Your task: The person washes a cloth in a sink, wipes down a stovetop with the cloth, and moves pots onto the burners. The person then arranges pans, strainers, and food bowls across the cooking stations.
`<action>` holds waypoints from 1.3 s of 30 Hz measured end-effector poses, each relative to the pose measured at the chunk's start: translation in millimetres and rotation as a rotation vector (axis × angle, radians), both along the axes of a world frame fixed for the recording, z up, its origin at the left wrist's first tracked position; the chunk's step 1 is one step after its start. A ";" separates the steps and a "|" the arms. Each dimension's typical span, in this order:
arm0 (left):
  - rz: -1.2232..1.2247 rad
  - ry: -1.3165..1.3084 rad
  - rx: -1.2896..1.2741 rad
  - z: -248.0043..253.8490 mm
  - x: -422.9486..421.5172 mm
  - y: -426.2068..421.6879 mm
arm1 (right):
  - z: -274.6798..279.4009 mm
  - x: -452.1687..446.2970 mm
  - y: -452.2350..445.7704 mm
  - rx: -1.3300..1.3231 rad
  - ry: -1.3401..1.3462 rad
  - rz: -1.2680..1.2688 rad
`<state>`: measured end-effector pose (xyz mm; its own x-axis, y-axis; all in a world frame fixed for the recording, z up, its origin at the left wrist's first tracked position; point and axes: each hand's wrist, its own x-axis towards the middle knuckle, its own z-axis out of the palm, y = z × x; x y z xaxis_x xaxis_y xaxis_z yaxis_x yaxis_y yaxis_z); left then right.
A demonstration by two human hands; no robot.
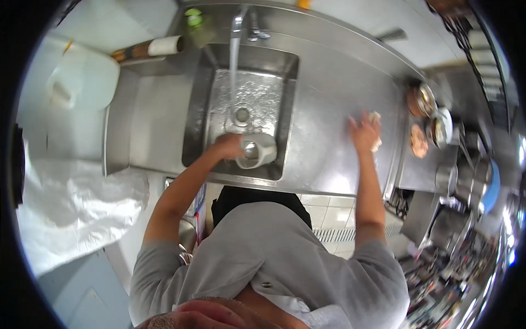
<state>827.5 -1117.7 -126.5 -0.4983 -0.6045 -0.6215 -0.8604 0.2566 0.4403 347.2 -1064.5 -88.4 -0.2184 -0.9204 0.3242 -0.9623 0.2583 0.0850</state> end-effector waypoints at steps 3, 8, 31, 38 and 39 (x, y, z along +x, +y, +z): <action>0.076 -0.011 -0.003 8.1 -4.3 -4.3 | -7.3 -30.7 39.3 0.259 -0.088 -0.220; -0.066 0.155 -0.241 65.4 36.6 -52.5 | 10.2 35.2 -4.5 0.130 -0.745 0.029; 0.823 0.326 -0.836 303.9 211.7 -26.6 | 72.3 333.6 -213.7 0.244 -1.707 0.330; 0.669 0.731 -0.034 61.5 29.7 -125.3 | 112.4 337.5 -200.4 0.357 -2.277 0.257; 0.744 0.763 0.085 60.3 20.5 -128.2 | 116.0 333.2 -198.3 0.353 -2.289 0.238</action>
